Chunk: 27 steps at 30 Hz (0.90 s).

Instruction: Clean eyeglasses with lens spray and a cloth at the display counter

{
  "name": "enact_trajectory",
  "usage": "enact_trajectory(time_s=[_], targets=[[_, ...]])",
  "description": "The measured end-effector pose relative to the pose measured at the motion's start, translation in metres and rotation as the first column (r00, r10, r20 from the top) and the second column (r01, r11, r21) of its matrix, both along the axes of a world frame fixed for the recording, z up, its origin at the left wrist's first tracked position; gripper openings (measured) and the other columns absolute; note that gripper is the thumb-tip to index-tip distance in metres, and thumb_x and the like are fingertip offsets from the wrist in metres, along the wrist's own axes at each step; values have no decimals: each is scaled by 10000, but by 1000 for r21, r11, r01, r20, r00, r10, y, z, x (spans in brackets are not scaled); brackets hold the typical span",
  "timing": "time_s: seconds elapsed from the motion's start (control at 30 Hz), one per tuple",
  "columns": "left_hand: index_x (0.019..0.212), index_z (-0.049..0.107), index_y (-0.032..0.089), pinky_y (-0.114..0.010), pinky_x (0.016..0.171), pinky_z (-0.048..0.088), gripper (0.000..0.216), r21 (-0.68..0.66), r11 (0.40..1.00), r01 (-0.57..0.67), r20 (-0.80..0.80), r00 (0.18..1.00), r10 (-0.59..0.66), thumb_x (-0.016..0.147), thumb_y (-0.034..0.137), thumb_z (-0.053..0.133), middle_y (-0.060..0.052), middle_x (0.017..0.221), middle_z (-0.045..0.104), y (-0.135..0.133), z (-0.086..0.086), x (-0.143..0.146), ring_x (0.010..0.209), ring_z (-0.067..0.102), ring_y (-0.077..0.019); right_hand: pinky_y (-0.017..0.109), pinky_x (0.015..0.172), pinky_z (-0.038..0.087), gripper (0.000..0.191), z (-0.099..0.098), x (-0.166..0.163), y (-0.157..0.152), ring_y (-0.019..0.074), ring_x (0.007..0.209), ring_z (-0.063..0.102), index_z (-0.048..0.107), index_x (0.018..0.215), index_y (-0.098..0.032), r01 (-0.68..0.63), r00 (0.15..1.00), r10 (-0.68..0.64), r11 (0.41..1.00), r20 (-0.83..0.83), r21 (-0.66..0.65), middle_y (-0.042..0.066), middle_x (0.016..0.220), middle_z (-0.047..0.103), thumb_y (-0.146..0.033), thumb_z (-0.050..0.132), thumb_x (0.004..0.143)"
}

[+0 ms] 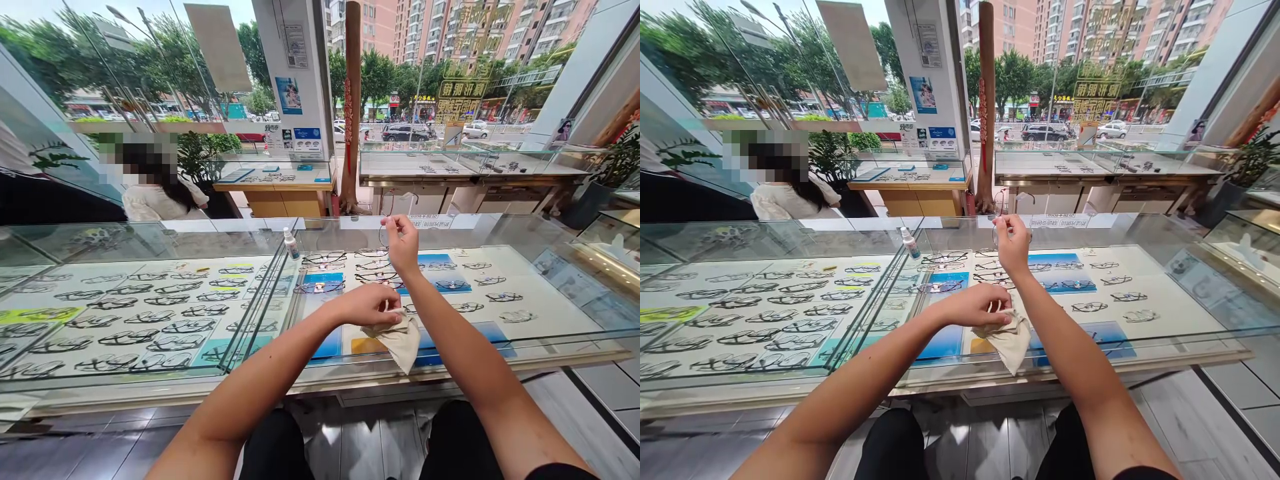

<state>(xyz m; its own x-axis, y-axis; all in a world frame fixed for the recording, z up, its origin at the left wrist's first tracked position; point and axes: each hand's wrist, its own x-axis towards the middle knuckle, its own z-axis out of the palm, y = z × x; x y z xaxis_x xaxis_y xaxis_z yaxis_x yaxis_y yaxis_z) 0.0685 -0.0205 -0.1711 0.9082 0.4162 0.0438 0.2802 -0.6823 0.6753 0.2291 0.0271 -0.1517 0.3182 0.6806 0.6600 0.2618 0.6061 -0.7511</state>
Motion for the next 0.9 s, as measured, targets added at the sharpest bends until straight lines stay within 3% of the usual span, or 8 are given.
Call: enact_trajectory(time_s=[0.13, 0.23, 0.33, 0.43, 0.53, 0.7, 0.77, 0.9], targets=[[842, 535, 243, -319, 639, 347, 394, -190, 981, 40, -32, 998, -46, 1012, 560, 695, 23, 726, 574, -2, -1, 1, 671, 491, -165, 415, 957, 470, 407, -2, 0, 1, 262, 999, 638, 688, 925, -266, 9, 1000, -9, 1000, 3, -10, 77, 1024, 771, -627, 571, 1070], [886, 559, 252, -320, 663, 445, 484, -438, 892, 108, 46, 994, -98, 948, 680, 776, 26, 732, 618, -3, -4, 4, 696, 597, -173, 412, 946, 473, 399, -2, 3, 2, 258, 981, 642, 696, 921, -259, 21, 1000, -21, 1000, 15, 0, 78, 1009, 767, -605, 568, 1075], [982, 612, 256, -341, 733, 550, 530, -577, 803, 153, 98, 988, -118, 864, 703, 870, 28, 720, 669, -4, -8, 7, 737, 705, -196, 408, 926, 471, 396, -1, 9, 5, 252, 969, 650, 698, 914, -256, 64, 997, -66, 997, 40, 37, 78, 1001, 770, -584, 555, 1084], [1117, 594, 256, -314, 709, 571, 507, -592, 799, 106, 45, 994, -98, 891, 603, 888, 48, 723, 681, -4, -11, 9, 717, 728, -182, 405, 900, 462, 406, 1, 15, 9, 247, 968, 654, 692, 906, -250, 147, 988, -151, 986, 45, 80, 73, 1005, 778, -574, 535, 1094], [1221, 607, 248, -276, 668, 571, 362, -534, 844, 49, -17, 997, -69, 976, 431, 802, 37, 797, 682, -5, -11, 10, 742, 738, -167, 395, 875, 464, 392, 7, 16, 9, 234, 942, 660, 687, 896, -243, 184, 981, -190, 976, 42, 116, 62, 979, 773, -537, 530, 1104], [1106, 613, 215, -268, 635, 550, 243, -468, 882, -58, 2, 998, 67, 938, 298, 768, 10, 828, 684, -3, -6, 10, 722, 682, -151, 383, 890, 492, 346, 26, 8, -3, 215, 940, 673, 690, 916, -253, 184, 976, -203, 962, 75, 204, 40, 930, 752, -480, 538, 1127], [1084, 615, 216, -260, 642, 511, 287, -532, 846, 25, 51, 999, 3, 916, 333, 817, 23, 778, 667, -3, -4, 10, 710, 639, -140, 376, 876, 491, 328, 35, 6, -8, 204, 937, 680, 693, 923, -251, 193, 975, -211, 956, 63, 220, 41, 948, 759, -456, 543, 1129], [1018, 657, 210, -275, 783, 511, 392, -647, 711, 275, 190, 961, -199, 844, 417, 941, 5, 877, 684, -6, -2, 13, 827, 650, -136, 356, 824, 484, 313, 53, 7, -13, 177, 874, 665, 709, 947, -237, 163, 986, -168, 963, 9, 214, 47, 991, 768, -435, 548, 1128]])
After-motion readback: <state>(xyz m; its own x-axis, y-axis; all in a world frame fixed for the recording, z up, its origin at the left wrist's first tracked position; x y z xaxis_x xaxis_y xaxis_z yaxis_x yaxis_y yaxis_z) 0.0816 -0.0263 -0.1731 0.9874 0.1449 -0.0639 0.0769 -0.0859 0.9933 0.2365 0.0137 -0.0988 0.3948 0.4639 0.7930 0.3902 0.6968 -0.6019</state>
